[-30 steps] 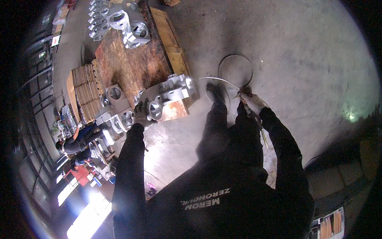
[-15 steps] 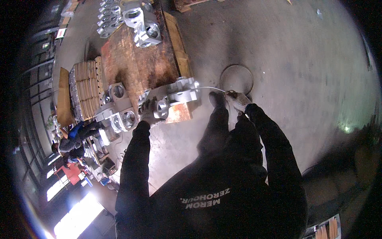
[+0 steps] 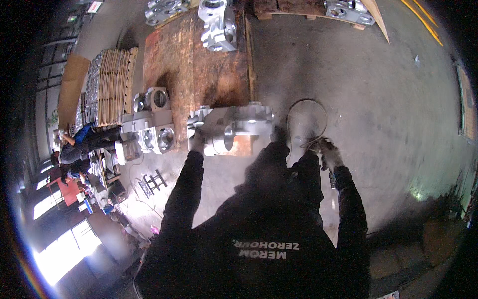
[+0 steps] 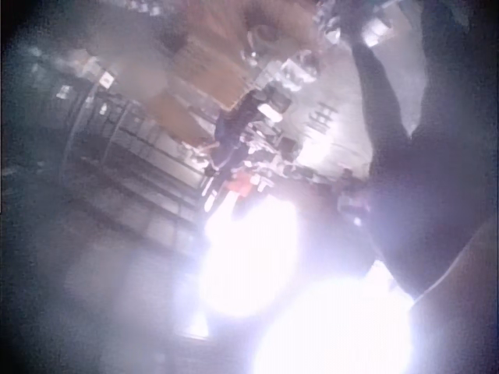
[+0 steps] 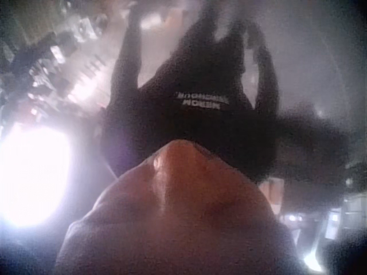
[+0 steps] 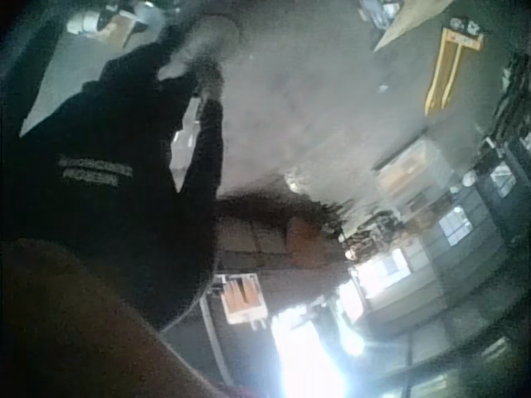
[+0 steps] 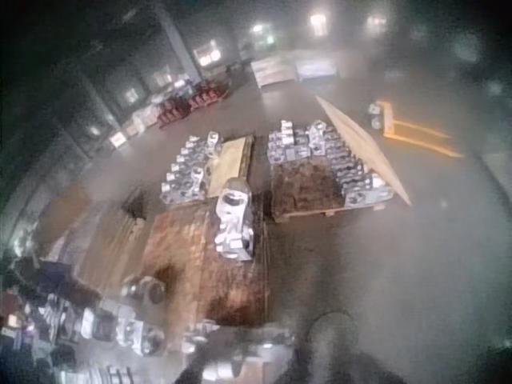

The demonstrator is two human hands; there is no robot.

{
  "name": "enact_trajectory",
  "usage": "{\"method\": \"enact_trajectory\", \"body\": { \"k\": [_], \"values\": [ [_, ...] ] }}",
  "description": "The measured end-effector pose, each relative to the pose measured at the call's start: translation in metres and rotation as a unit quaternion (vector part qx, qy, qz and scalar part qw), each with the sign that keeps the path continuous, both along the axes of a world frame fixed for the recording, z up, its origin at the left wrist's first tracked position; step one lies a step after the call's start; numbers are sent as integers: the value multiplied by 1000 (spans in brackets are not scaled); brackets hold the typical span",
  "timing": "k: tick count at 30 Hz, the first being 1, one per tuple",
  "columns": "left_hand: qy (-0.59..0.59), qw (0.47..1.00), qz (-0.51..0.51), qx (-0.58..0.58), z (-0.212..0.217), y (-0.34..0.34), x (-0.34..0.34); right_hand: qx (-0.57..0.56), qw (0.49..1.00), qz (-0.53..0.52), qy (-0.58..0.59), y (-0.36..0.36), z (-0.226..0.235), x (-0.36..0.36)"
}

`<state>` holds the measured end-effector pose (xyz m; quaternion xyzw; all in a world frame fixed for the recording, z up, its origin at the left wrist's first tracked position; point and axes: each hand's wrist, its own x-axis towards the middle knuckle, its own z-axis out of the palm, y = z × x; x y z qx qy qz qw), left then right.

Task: The person uses a handheld spray tool to clean the surface of metal parts placed on a wooden pallet. They repeatedly pick up each part, spray it, and place it back down, continuing this process for multiple items.

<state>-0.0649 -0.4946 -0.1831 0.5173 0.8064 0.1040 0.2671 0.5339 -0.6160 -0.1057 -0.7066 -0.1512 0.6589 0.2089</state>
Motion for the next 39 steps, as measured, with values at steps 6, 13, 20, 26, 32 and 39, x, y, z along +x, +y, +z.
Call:
{"method": "enact_trajectory", "body": {
  "k": [6, 13, 20, 26, 32, 39],
  "values": [
    [-3, 976, -156, 153, 30, 54, 38, 24, 992, -94, 81, -50, 37, -4],
    [36, 950, -309, -36, 103, 119, 42, 182, 972, 147, 20, 45, 92, -62],
    [69, 916, -394, -25, 87, 157, 20, 228, 921, 317, 21, 107, 128, -99],
    [120, 971, -197, 55, 129, 146, 82, 227, 953, 195, 47, 90, 78, -67],
    [98, 961, 188, 178, 76, -19, 65, -14, 993, 63, 96, 63, 19, -46],
    [-64, 893, 445, -23, -18, -188, 45, 61, 985, 115, 111, 25, -11, -68]
  ]
}}
